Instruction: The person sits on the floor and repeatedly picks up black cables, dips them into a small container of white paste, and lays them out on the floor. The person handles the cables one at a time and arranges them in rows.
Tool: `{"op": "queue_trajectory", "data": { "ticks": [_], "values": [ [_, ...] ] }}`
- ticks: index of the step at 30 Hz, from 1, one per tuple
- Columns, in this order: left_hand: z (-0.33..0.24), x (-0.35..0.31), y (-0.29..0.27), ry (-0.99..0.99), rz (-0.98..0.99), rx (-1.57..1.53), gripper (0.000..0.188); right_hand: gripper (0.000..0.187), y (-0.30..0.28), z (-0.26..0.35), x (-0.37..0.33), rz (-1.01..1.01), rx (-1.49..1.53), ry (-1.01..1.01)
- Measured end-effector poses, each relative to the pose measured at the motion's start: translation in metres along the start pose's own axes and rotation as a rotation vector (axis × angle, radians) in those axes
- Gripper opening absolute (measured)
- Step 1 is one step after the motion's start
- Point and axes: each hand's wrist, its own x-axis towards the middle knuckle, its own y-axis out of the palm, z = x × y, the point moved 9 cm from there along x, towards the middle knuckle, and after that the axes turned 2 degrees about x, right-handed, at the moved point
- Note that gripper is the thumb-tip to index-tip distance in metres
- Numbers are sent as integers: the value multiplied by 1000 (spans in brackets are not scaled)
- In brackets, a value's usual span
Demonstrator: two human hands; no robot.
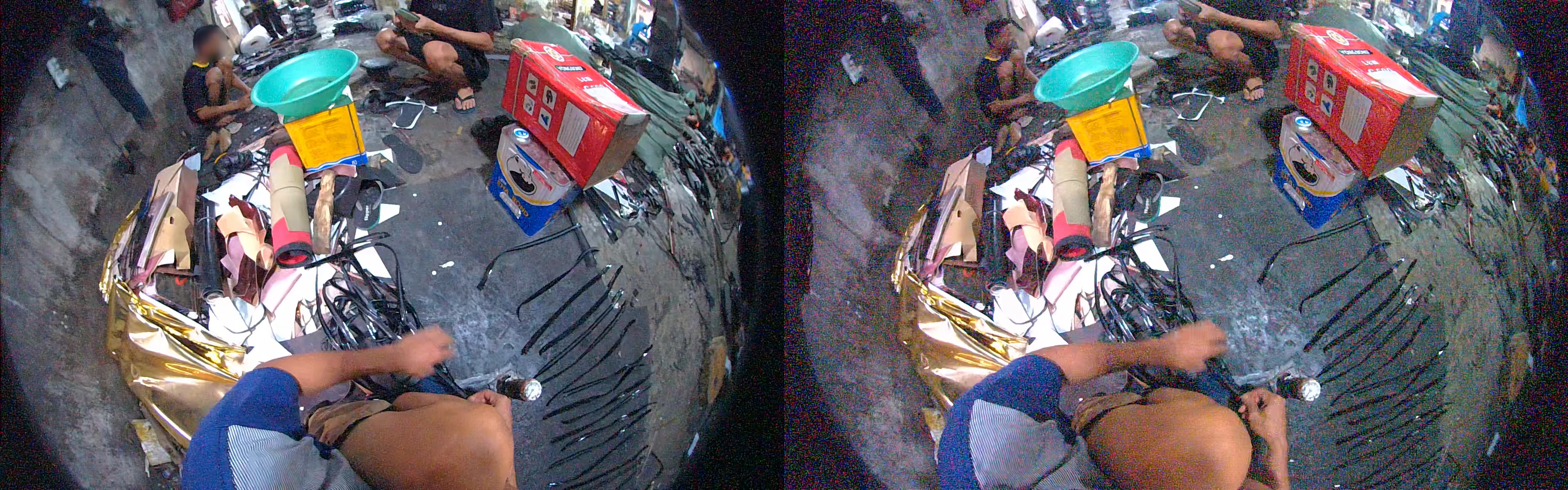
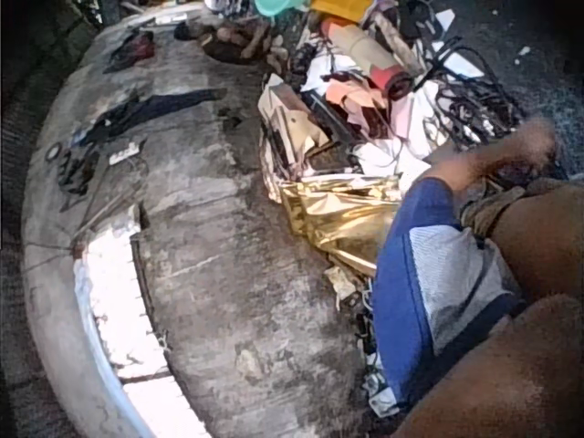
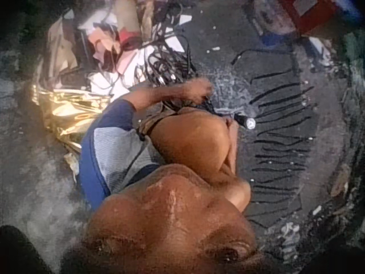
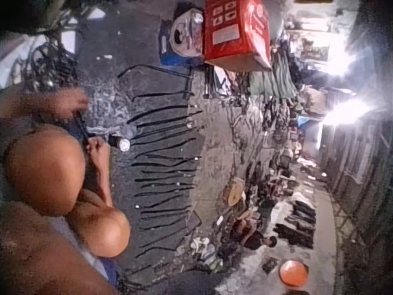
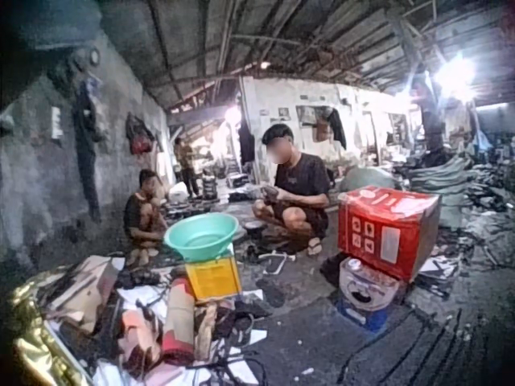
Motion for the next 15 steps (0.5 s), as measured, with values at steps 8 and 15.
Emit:
{"op": "queue_trajectory", "data": {
  "ticks": [8, 15],
  "values": [
    [-57, 57, 84, -90, 207, -983, 24, 21, -33, -43, -6, -193, 20, -8],
    [18, 78, 84, -442, -91, -676, 16, 73, -109, -107, -19, -768, -97, 78]
  ]
}}
